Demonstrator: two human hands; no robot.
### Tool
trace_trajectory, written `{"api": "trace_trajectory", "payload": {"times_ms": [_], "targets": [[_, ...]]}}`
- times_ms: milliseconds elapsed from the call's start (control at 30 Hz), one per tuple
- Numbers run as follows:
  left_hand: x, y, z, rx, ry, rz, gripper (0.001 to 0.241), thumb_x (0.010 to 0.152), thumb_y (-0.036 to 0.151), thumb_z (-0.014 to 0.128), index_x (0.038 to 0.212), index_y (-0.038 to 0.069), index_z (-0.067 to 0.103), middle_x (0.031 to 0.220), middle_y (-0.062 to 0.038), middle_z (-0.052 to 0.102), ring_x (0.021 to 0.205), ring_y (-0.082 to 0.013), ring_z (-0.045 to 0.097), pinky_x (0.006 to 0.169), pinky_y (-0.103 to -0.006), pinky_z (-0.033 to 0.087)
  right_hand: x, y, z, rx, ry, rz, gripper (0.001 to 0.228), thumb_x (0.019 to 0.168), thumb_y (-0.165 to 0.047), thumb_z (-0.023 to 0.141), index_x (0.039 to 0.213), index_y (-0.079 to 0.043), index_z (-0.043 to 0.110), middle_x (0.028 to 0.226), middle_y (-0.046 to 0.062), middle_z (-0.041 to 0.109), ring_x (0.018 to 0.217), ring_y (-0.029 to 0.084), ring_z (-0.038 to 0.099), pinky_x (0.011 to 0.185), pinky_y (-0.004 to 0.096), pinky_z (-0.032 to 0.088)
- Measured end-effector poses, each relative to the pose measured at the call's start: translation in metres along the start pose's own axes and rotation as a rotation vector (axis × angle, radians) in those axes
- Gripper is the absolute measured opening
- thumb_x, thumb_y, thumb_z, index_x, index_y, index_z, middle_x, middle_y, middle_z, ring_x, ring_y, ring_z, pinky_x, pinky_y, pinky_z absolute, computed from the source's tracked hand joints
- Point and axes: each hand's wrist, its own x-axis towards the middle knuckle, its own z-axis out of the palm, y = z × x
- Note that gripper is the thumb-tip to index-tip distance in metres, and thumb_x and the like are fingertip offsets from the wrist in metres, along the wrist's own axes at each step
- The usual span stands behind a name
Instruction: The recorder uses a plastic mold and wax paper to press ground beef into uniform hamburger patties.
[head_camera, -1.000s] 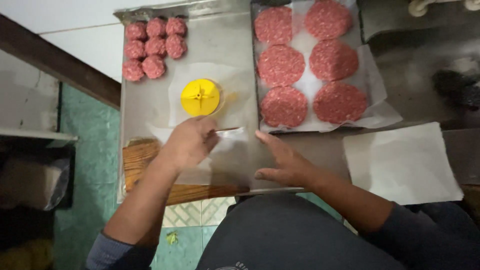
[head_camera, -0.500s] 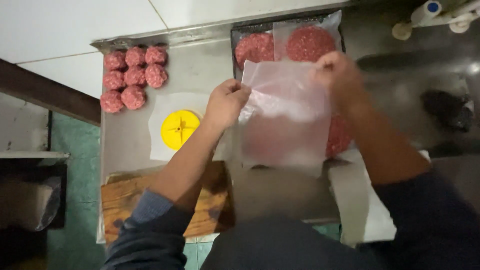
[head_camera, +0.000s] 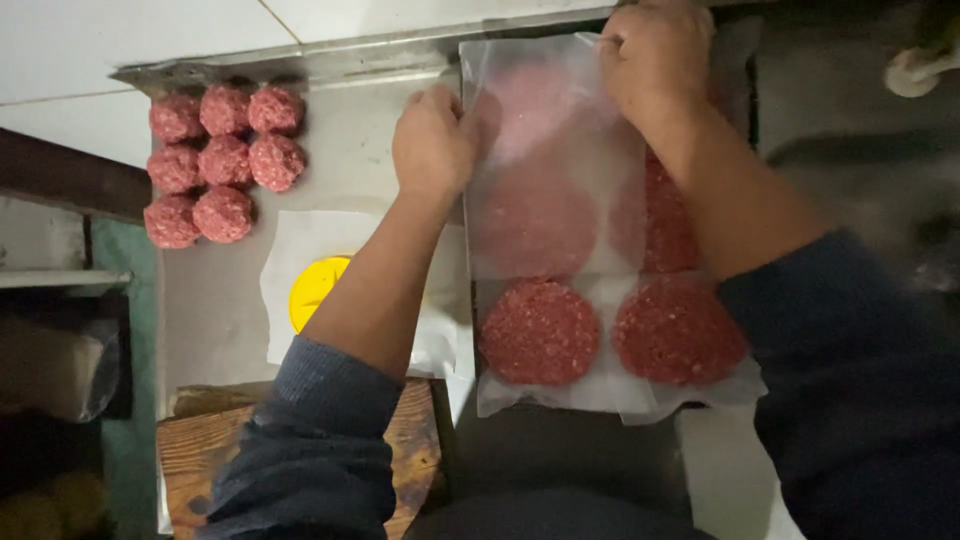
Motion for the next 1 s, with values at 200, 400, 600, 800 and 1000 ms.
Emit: {"api": "trace_trajectory", "payload": {"times_ms": [200,400,600,800,1000], "targets": [[-0.003,-0.004,0.004,-0.044,0.036,-0.007,0.024,0.084,0.023,0.076,0.093,0.005,0.063,0.107,-0.018,0.065,0.095,-0.0406,0.064,0.082,-0.0491,0.051,-0.007,0.000,0.009,-0.091,0.000,-0.035,0.009,0.087,-0.005,0.075,0.081,-0.011,0.074,0.090,0.007,0.070,0.094,0.030,0.066,0.088,0.049,0.045],[-0.048,-0.002,-0.019,-0.121,0.227,0.138,0.043,0.086,0.024,0.078,0.114,-0.002,0.058,0.114,-0.024,0.060,0.099,-0.0441,0.061,0.083,-0.0490,0.051,-0.002,-0.025,-0.003,-0.182,-0.038,-0.019,0.008,0.091,-0.010,0.076,0.099,-0.010,0.075,0.104,0.012,0.069,0.109,0.034,0.062,0.095,0.054,0.041],[-0.170,-0.018,-0.066,-0.122,0.016,0.493,0.027,0.093,0.014,0.077,0.112,0.006,0.061,0.111,-0.015,0.062,0.104,-0.0391,0.062,0.092,-0.0481,0.052,-0.009,-0.083,-0.022,-0.151,-0.112,-0.265,0.031,0.097,-0.020,0.078,0.122,-0.004,0.070,0.129,0.019,0.060,0.127,0.036,0.055,0.109,0.057,0.036],[-0.195,-0.076,-0.124,0.134,0.140,0.365,0.033,0.084,0.012,0.075,0.114,0.005,0.063,0.111,-0.017,0.063,0.097,-0.0398,0.062,0.084,-0.0505,0.050,-0.022,-0.151,-0.020,0.185,-0.211,-0.289,0.023,0.107,-0.017,0.074,0.120,-0.001,0.064,0.130,0.019,0.062,0.122,0.033,0.059,0.108,0.047,0.049],[-0.184,-0.132,-0.129,0.403,-0.069,0.137,0.022,0.083,0.015,0.068,0.104,0.008,0.065,0.103,-0.019,0.065,0.093,-0.0409,0.064,0.079,-0.0518,0.052,-0.009,-0.251,0.011,0.551,-0.523,-0.228,0.032,0.094,-0.017,0.073,0.118,0.001,0.065,0.116,0.020,0.068,0.106,0.035,0.065,0.092,0.045,0.054]]}}
